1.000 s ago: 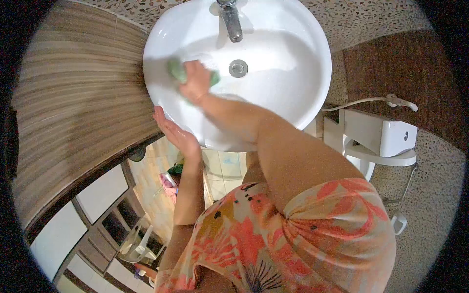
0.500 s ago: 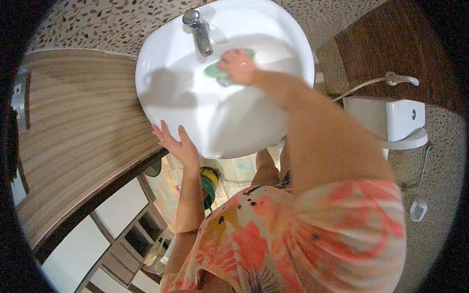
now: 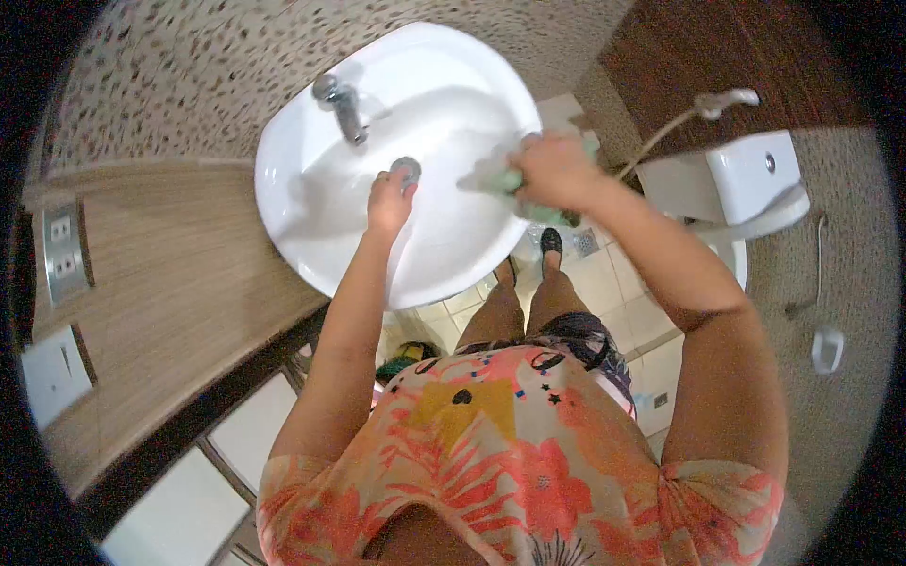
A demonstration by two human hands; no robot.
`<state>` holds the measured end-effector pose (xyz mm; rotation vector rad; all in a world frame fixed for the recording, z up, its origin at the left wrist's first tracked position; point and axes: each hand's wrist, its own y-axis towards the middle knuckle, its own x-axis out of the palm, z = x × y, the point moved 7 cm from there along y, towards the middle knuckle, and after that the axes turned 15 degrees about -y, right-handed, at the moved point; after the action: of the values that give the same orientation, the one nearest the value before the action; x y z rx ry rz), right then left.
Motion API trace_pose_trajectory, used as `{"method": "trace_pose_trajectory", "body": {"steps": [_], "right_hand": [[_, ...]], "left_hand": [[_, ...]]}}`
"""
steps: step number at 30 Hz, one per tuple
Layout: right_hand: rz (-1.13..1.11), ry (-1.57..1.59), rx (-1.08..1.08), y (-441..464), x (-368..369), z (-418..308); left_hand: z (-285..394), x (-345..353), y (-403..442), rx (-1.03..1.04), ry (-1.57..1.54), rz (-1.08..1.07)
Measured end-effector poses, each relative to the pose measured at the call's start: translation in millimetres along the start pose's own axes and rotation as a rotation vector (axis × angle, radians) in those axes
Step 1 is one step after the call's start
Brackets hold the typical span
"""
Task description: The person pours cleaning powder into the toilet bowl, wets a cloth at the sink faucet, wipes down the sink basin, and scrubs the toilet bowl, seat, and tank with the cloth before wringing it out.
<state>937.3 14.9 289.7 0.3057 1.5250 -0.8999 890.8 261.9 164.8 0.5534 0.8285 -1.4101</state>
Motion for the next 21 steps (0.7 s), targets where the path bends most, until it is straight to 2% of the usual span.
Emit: {"method": "trace_pose_trajectory", "body": {"steps": [1,2,3,4,5,6,8,9,10,12,14,16,17,19,20,21], "right_hand": [[-0.007,0.016,0.041,-12.0,9.6,21.3],[0.045,0.466,0.173,-33.2,17.3,54.7],[0.133,0.896,0.328,-69.1,23.3,89.2],[0.163,0.873,0.445,-105.7,32.2,110.1],[0.204,1.277,0.682,-141.9,61.2,124.0],[0.286,1.69,0.887,-178.2,92.0,128.3],[0.56,2.112,0.921,-230.9,126.2,124.1],[0.717,2.307,1.055,-255.4,129.2,114.6],[0.756,2.303,1.072,-274.3,133.0,109.8],[1.103,2.575,0.887,-294.9,143.7,120.0],[1.164,2.557,0.929,-307.9,141.6,128.7],[1.022,1.983,1.273,-325.3,141.3,158.3],[1.039,1.978,1.271,-322.8,140.5,174.1],[0.951,1.021,1.35,-324.1,110.1,221.6],[0.967,1.021,1.352,-313.5,119.9,238.8],[0.864,0.578,1.434,-304.8,124.6,254.1]], "left_hand": [[-4.3,11.6,8.0,-0.037,0.136,-0.044],[-28.5,30.4,14.2,0.149,0.184,0.105],[-51.6,44.6,19.7,0.121,0.124,0.085],[-32.4,45.6,22.5,0.079,0.282,-0.025],[-46.5,42.2,18.9,0.141,-0.109,0.108],[-21.3,29.0,6.7,0.269,0.056,0.197],[-24.0,24.5,6.3,0.142,0.287,0.077],[-18.0,17.3,5.9,0.119,0.242,0.019],[-16.4,12.7,5.7,0.085,0.206,-0.035],[-17.2,13.6,10.5,0.11,0.15,-0.042],[-21.3,9.5,11.5,0.134,0.099,-0.046],[-18.9,6.9,12.6,0.111,0.088,-0.022],[-12.9,6.7,11.6,0.123,0.084,-0.019],[14.2,-10.4,6.5,0.04,-0.067,0.109],[31.8,-12.7,5.5,0.054,-0.066,0.114],[53.9,-17.0,1.7,0.122,-0.129,0.171]]}}
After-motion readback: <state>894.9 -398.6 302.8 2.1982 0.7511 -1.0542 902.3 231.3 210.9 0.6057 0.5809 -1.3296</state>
